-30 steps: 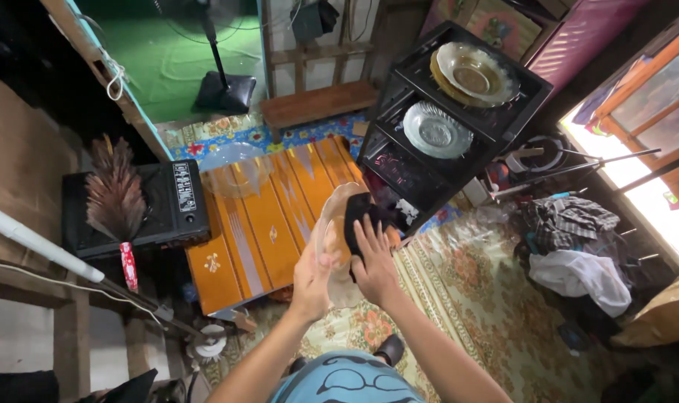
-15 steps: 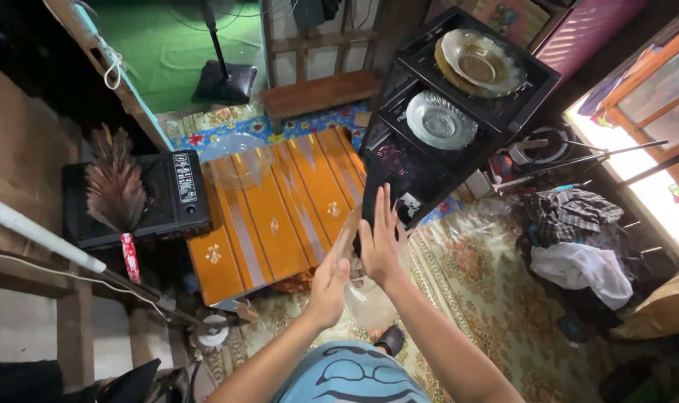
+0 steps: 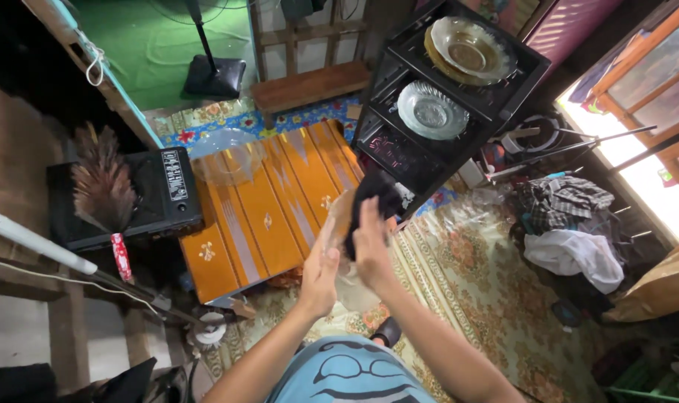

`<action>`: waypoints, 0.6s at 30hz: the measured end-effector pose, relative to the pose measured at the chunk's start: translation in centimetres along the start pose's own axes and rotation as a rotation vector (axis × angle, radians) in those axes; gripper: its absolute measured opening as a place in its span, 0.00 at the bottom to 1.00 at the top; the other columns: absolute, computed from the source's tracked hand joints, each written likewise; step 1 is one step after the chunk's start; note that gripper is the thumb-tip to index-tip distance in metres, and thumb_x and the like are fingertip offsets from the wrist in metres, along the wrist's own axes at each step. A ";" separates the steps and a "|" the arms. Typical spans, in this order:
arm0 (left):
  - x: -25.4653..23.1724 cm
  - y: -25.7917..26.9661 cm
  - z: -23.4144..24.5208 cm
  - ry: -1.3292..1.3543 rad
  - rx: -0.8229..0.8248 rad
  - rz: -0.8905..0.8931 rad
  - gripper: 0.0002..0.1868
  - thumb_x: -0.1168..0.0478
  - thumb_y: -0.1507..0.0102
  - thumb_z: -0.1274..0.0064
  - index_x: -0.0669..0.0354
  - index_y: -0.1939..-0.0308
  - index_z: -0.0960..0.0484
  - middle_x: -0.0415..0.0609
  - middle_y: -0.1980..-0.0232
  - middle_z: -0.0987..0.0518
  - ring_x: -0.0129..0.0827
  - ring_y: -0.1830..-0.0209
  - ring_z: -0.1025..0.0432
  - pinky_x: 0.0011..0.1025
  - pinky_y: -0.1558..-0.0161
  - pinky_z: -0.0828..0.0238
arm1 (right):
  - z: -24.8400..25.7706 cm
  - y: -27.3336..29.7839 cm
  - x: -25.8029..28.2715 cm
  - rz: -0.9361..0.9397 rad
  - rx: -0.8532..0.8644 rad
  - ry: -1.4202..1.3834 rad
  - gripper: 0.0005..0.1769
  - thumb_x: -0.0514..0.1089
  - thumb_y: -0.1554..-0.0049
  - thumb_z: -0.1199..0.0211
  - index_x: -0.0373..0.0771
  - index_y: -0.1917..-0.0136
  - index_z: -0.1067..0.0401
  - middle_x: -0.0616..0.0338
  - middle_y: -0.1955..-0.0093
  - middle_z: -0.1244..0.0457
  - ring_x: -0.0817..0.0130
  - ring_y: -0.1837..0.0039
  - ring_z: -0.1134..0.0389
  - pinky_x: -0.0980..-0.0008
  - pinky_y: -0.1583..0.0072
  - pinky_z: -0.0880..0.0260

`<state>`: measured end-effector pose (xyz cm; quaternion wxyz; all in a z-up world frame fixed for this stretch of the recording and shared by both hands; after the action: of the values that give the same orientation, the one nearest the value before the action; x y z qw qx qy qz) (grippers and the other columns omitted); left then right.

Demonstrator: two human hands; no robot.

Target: The recorder is wiping glass plates with a black cloth and organizing them in a dish rack.

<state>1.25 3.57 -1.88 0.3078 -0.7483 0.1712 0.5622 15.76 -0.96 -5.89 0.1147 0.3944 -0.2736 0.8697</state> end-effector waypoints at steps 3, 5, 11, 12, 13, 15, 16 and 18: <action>-0.4 -1.5 0.1 0.014 -0.090 -0.071 0.36 0.48 0.25 0.64 0.73 0.22 0.46 0.60 0.19 0.41 0.44 0.18 0.48 0.37 0.22 0.56 | -0.1 0.9 5.8 -0.108 0.159 -0.240 0.36 0.39 0.35 0.55 0.33 0.17 0.58 0.43 0.14 0.58 0.49 0.13 0.59 0.55 0.19 0.60; 0.2 -2.0 0.8 0.119 -0.098 -0.031 0.36 0.48 0.25 0.64 0.73 0.22 0.44 0.60 0.22 0.37 0.44 0.22 0.42 0.38 0.24 0.50 | 0.5 1.4 6.6 -0.076 0.218 -0.221 0.37 0.38 0.38 0.52 0.33 0.18 0.54 0.44 0.15 0.55 0.49 0.14 0.57 0.55 0.19 0.60; 0.1 -2.3 1.9 0.108 -0.124 -0.056 0.37 0.46 0.27 0.62 0.71 0.22 0.46 0.58 0.21 0.39 0.42 0.23 0.41 0.37 0.29 0.45 | 2.6 0.1 5.2 0.022 0.266 0.134 0.44 0.39 0.53 0.43 0.34 0.23 0.45 0.44 0.19 0.52 0.43 0.18 0.55 0.53 0.20 0.60; -1.0 -2.3 1.6 0.152 -0.095 -0.057 0.40 0.44 0.29 0.61 0.68 0.21 0.49 0.56 0.20 0.42 0.42 0.24 0.42 0.37 0.36 0.40 | 2.9 0.0 4.2 0.023 0.228 0.226 0.45 0.39 0.55 0.43 0.35 0.23 0.44 0.44 0.20 0.53 0.41 0.18 0.57 0.51 0.20 0.61; -0.7 -2.2 1.3 0.155 -0.091 -0.058 0.40 0.44 0.29 0.61 0.68 0.21 0.49 0.56 0.20 0.42 0.42 0.24 0.42 0.37 0.36 0.40 | 2.4 0.9 3.8 0.022 0.224 0.229 0.45 0.39 0.55 0.43 0.35 0.23 0.44 0.44 0.20 0.53 0.41 0.18 0.57 0.51 0.20 0.61; -0.6 -2.6 1.0 0.148 -0.108 -0.175 0.39 0.44 0.25 0.60 0.70 0.21 0.48 0.59 0.18 0.43 0.43 0.18 0.47 0.39 0.21 0.54 | 1.6 1.9 2.9 0.068 0.168 0.129 0.42 0.39 0.50 0.45 0.34 0.22 0.48 0.39 0.16 0.59 0.37 0.16 0.62 0.48 0.19 0.64; -0.7 -2.5 0.7 0.148 -0.102 -0.177 0.39 0.44 0.25 0.60 0.70 0.21 0.48 0.59 0.18 0.43 0.43 0.18 0.47 0.39 0.21 0.54 | 1.3 2.1 3.8 0.067 0.162 0.130 0.42 0.39 0.50 0.45 0.34 0.22 0.48 0.39 0.16 0.59 0.37 0.16 0.62 0.48 0.19 0.64; -0.6 -2.3 -0.2 -0.009 -0.084 -0.131 0.38 0.43 0.26 0.61 0.71 0.23 0.41 0.60 0.23 0.33 0.44 0.21 0.40 0.38 0.22 0.48 | 0.7 2.8 5.6 0.059 0.200 -0.135 0.39 0.41 0.42 0.48 0.34 0.20 0.55 0.36 0.14 0.65 0.37 0.14 0.65 0.47 0.19 0.64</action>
<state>2.55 5.13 -0.67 0.3128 -0.7676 0.0968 0.5509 11.35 -3.72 -2.41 0.0304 0.4535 -0.2039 0.8671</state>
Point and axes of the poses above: each hand's wrist, its own y-axis away from the middle knuckle, its own z-axis out of the back of the hand, x = y × z, the point moved 3 cm from there along -y, towards the middle knuckle
